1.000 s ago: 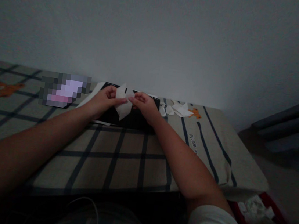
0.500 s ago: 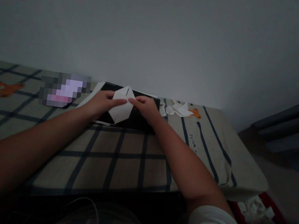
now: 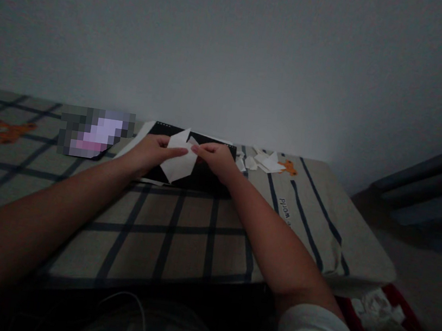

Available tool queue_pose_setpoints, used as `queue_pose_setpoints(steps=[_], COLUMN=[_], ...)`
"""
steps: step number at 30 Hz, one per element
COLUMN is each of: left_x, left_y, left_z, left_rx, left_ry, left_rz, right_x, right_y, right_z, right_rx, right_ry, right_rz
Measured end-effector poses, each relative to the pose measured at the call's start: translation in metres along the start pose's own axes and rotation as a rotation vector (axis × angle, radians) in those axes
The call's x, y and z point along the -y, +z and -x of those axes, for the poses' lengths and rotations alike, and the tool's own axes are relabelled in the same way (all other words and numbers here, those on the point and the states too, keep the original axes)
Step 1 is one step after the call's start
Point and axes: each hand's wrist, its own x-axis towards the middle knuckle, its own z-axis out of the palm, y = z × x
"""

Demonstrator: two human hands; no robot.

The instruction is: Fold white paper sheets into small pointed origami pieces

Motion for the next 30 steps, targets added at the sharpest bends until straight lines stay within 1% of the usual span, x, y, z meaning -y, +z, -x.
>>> queue_pose_setpoints(steps=[3, 7, 14, 18, 21, 26, 30], left_x=[-0.0022, -0.0016, -0.0005, -0.0005, 0.0029, 0.0049, -0.0029], left_y=[-0.0002, -0.0006, -0.0014, -0.0019, -0.0022, -0.0029, -0.0031], left_z=[0.0011, 0.0005, 0.0007, 0.0006, -0.0018, -0.0035, 0.0009], left_rx=[-0.001, 0.024, 0.040, 0.059, 0.053, 0.034, 0.023], left_ry=[-0.005, -0.021, -0.044, -0.038, -0.019, 0.010, 0.077], left_rz=[-0.024, -0.026, -0.024, -0.028, -0.079, -0.156, -0.095], right_x=[0.0021, 0.0054, 0.0027, 0.0014, 0.0027, 0.0051, 0.0041], right_y=[0.0015, 0.0029, 0.0017, 0.0030, 0.0036, 0.0021, 0.0029], right_z=[0.0010, 0.0017, 0.0001, -0.0002, 0.0001, 0.0010, 0.0018], right_rx=[-0.019, -0.076, -0.078, -0.105, -0.121, -0.073, -0.016], right_ry=[0.012, -0.014, -0.005, 0.017, -0.010, -0.028, -0.042], right_rz=[-0.039, -0.060, -0.016, -0.045, -0.067, -0.048, -0.019])
